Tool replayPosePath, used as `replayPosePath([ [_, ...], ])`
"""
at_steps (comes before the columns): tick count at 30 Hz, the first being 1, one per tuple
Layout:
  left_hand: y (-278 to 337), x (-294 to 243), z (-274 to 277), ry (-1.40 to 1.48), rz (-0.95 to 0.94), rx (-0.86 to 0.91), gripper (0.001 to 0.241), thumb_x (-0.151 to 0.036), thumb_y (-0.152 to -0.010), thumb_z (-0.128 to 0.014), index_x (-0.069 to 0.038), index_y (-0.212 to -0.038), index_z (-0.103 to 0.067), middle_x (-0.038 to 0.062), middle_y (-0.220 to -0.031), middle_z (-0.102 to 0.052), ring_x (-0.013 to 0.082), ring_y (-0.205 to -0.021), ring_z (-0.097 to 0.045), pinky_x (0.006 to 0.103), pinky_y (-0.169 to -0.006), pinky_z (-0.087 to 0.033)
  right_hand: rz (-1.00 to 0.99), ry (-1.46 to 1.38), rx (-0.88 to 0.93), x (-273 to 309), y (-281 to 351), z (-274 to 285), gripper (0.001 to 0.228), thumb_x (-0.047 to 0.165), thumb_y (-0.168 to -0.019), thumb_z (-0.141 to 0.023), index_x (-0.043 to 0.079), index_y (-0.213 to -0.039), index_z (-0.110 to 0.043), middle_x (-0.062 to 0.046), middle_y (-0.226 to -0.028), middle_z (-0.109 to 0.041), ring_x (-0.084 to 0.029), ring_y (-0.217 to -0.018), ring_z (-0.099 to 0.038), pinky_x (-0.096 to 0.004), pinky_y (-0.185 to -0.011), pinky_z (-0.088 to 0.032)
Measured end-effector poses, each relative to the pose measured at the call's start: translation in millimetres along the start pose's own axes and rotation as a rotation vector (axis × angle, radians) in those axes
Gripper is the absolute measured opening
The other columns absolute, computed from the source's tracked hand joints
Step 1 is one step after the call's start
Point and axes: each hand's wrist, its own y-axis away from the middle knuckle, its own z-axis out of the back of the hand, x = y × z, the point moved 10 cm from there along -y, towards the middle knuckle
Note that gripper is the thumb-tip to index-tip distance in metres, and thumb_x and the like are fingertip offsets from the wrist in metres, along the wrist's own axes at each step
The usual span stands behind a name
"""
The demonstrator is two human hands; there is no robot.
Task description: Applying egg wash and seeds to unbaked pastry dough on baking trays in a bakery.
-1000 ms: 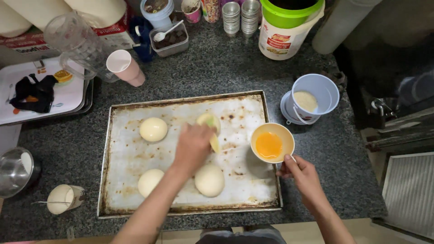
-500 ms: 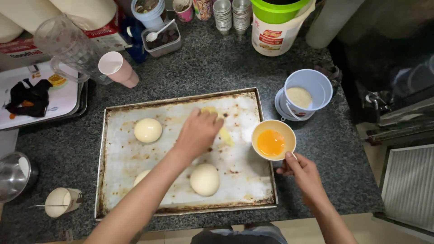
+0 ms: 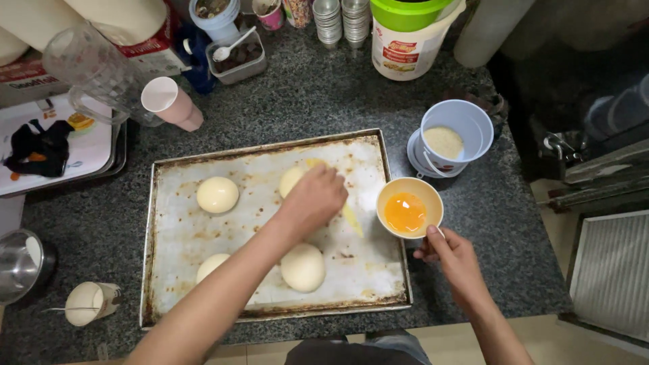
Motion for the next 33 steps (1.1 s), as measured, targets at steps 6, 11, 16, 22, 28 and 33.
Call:
replayPosePath([
  [6, 47.8, -64.5, -81.6, -0.279, -0.395, 0.592, 0.006, -0.023, -0.087, -0.073, -0.017, -0.088, -0.073, 0.004, -0.087, -0.069, 0.0119, -0.071, -0.053, 0.027, -0.076, -0.043, -0.033, 0.02, -0.009, 13.0, 9.5, -4.6, 0.034, 0.022, -0.101, -0.053, -0.006, -0.088, -0.067, -0.013, -0.076, -0.062, -0.022, -0.07, -0.064, -0.03, -0.066, -0.046],
  [11, 39.1, -50.8, -27.9, -0.061, -0.257, 0.307, 0.009, -0.015, -0.083, -0.063, -0.015, -0.079, -0.072, 0.004, -0.08, -0.067, 0.0167, -0.069, -0.053, 0.0307, -0.079, -0.039, -0.003, 0.017, 0.002, 13.7, 5.7, -5.9, 0.037, 0.024, -0.102, -0.051, -0.006, -0.085, -0.066, -0.013, -0.076, -0.061, -0.023, -0.07, -0.065, -0.031, -0.067, -0.047],
  [16, 5.4, -2.2, -19.2, -0.01, -0.009, 0.002, 0.013, -0.018, -0.079, -0.059, -0.014, -0.071, -0.067, 0.007, -0.079, -0.064, 0.022, -0.074, -0.054, 0.0345, -0.08, -0.041, 0.008, 0.06, -0.004, 19.0, 5.3, -8.4, 0.038, 0.025, -0.103, -0.051, -0.004, -0.081, -0.063, -0.012, -0.073, -0.059, -0.022, -0.069, -0.065, -0.031, -0.065, -0.046],
  [22, 73.5, -71.9, -67.3, -0.248, -0.432, 0.517, 0.011, -0.021, -0.085, -0.077, -0.016, -0.094, -0.075, 0.003, -0.088, -0.073, 0.0107, -0.079, -0.06, 0.0286, -0.086, -0.044, 0.02, 0.024, 0.01, 16.7, 0.3, -8.1, 0.037, 0.023, -0.103, -0.051, -0.005, -0.083, -0.064, -0.013, -0.075, -0.06, -0.023, -0.068, -0.065, -0.031, -0.065, -0.047],
  [28, 39.1, -1.0, 2.6, 0.033, 0.026, 0.01, 0.005, -0.014, -0.083, -0.06, -0.015, -0.08, -0.064, 0.003, -0.082, -0.063, 0.0171, -0.076, -0.054, 0.0313, -0.079, -0.044, 0.042, 0.067, 0.037, 23.3, 0.4, -21.4, 0.038, 0.024, -0.103, -0.051, -0.005, -0.083, -0.064, -0.013, -0.075, -0.06, -0.024, -0.07, -0.066, -0.032, -0.067, -0.049],
  [33, 71.6, -54.2, -53.2, 0.045, -0.155, 0.336, 0.006, -0.013, -0.084, -0.073, -0.012, -0.09, -0.072, 0.004, -0.088, -0.069, 0.0134, -0.077, -0.06, 0.0298, -0.082, -0.05, 0.071, 0.05, 0.066, 19.3, -2.4, -24.8, 0.037, 0.023, -0.103, -0.051, -0.006, -0.083, -0.064, -0.012, -0.074, -0.06, -0.022, -0.069, -0.064, -0.029, -0.065, -0.045],
])
